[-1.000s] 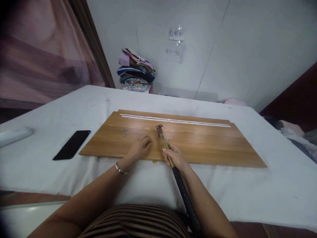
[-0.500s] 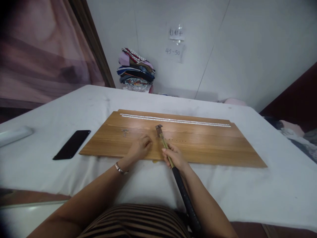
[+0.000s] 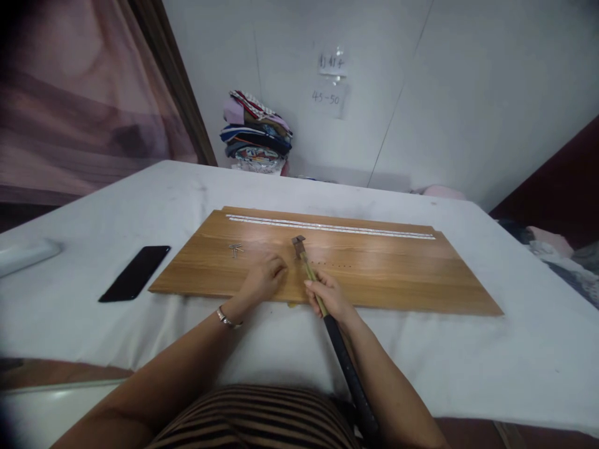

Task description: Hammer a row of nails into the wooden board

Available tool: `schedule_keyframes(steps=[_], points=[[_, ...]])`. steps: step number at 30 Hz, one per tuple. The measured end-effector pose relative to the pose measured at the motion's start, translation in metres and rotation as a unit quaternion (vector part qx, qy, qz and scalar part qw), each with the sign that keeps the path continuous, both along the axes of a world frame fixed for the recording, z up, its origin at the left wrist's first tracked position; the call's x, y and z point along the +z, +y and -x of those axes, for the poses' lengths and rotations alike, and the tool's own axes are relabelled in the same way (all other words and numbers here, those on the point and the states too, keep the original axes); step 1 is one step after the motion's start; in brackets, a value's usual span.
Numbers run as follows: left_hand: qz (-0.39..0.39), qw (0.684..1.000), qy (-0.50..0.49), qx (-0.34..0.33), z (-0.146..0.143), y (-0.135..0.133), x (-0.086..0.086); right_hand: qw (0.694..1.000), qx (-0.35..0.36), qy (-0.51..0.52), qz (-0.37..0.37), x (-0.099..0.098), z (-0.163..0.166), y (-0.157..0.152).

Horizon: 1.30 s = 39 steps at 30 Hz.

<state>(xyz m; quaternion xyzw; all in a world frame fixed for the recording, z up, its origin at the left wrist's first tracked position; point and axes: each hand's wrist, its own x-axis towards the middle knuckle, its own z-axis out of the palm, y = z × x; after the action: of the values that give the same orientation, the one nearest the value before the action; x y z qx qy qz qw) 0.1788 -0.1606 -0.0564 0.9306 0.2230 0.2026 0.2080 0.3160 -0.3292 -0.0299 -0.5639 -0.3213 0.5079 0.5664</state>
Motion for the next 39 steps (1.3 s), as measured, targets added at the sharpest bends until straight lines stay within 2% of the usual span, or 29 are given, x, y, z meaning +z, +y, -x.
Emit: schedule_keyframes(steps=[39], points=[[-0.005, 1.0, -0.001, 0.0, -0.0002, -0.0005, -0.0012, 1.0, -0.007, 0.006, -0.007, 0.0021, -0.0001, -0.0013]])
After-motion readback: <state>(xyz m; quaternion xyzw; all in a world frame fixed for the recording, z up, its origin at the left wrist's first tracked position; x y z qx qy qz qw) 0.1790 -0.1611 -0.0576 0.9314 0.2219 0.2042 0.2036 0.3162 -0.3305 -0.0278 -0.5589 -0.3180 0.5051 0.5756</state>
